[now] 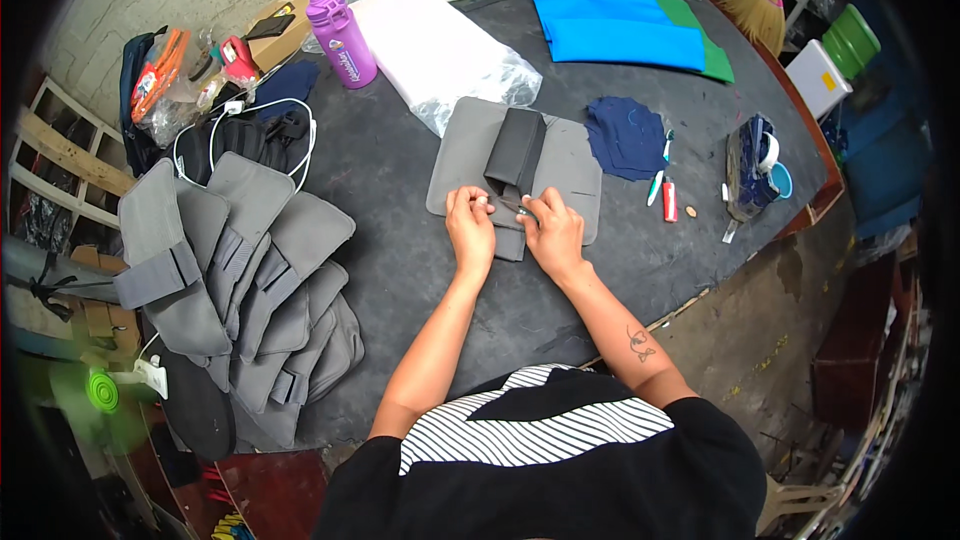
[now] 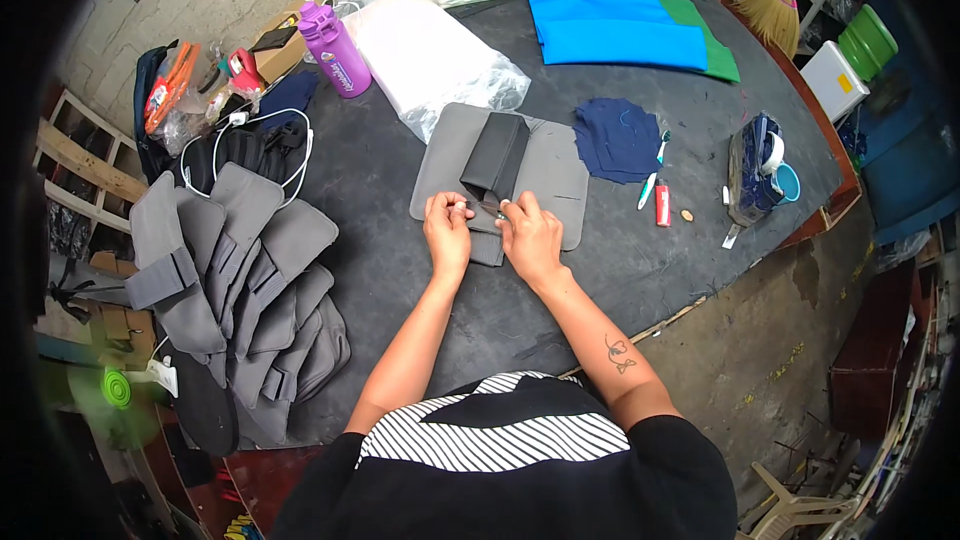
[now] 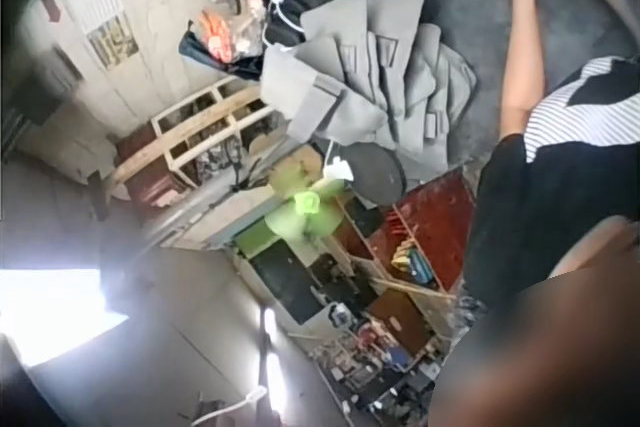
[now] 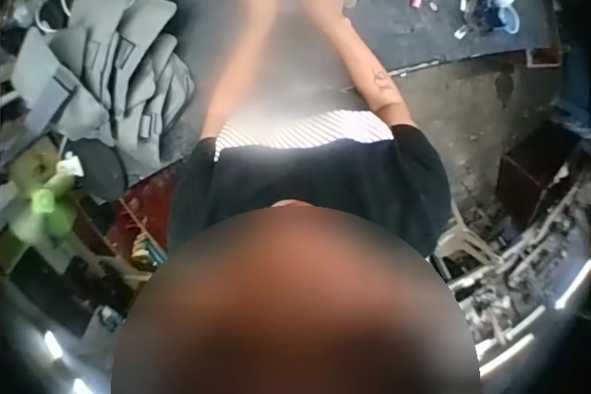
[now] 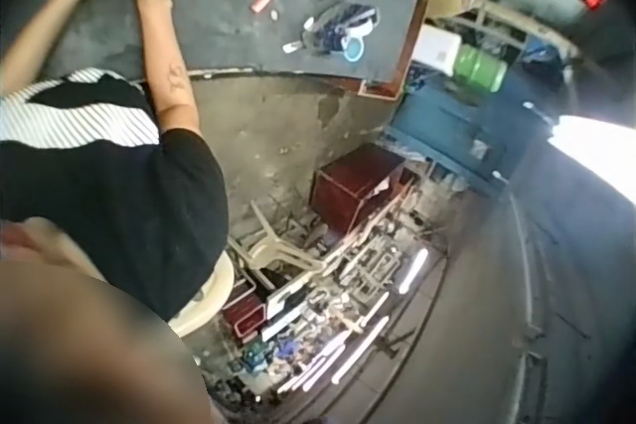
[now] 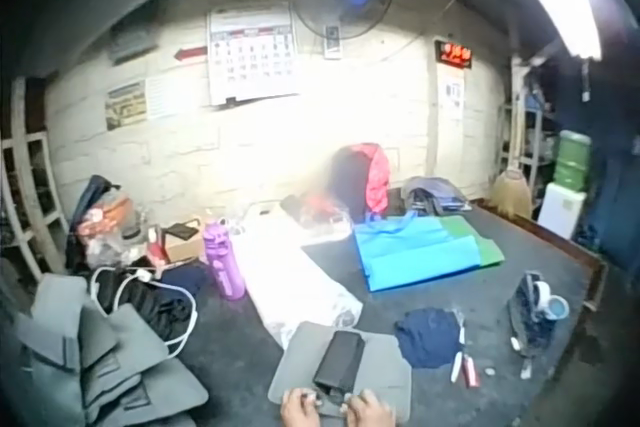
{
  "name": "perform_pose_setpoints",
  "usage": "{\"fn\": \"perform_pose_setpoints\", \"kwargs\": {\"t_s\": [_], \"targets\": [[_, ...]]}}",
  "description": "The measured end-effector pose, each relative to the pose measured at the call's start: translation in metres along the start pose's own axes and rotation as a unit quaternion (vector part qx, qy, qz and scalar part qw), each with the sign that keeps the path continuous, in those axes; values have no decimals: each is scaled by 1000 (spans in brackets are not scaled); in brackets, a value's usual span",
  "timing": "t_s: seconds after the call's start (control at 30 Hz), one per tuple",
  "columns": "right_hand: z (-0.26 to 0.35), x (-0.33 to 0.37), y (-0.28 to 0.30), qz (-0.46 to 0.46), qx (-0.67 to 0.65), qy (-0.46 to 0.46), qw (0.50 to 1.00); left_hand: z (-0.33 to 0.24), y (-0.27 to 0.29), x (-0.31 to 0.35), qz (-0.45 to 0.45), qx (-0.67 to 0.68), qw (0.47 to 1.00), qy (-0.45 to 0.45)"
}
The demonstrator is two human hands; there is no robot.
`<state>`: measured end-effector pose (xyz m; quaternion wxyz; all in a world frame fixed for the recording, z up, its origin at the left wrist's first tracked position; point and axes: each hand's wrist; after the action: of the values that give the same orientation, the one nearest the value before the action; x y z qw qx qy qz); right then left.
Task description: The recorder trims loose threads from a fabric pouch using a utility knife and a lighter to seal them, then cleans the surface with a brush.
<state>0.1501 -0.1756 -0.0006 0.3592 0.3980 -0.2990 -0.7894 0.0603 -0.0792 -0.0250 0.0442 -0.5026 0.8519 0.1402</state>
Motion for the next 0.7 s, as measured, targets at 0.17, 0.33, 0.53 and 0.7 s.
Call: {"fn": "perform_pose_setpoints", "kwargs": {"t_s": [0.17, 0.33, 0.53, 0.7], "targets": [[-1, -1, -6, -3, 20, 8, 1000, -1, -1, 2, 7, -10, 1000, -17], [-1, -3, -9, -4, 38, 12, 999, 0, 0, 3, 20, -41, 998, -34], [-6, -1, 3, -6, -58, -5, 998, -4, 3, 5, -19, 23, 999, -25], [-22, 12, 31, -60, -132, -52, 988, -26, 6, 9, -9, -6, 998, -55]]}}
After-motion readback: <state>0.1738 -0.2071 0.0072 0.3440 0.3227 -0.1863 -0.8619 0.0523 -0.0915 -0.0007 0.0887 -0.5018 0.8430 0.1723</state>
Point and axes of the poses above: each hand's wrist, its own x-axis away from the middle knuckle, its own y-axis out of the back of the hand, z = x × y, and after that the axes turned 11 degrees about z, right-handed
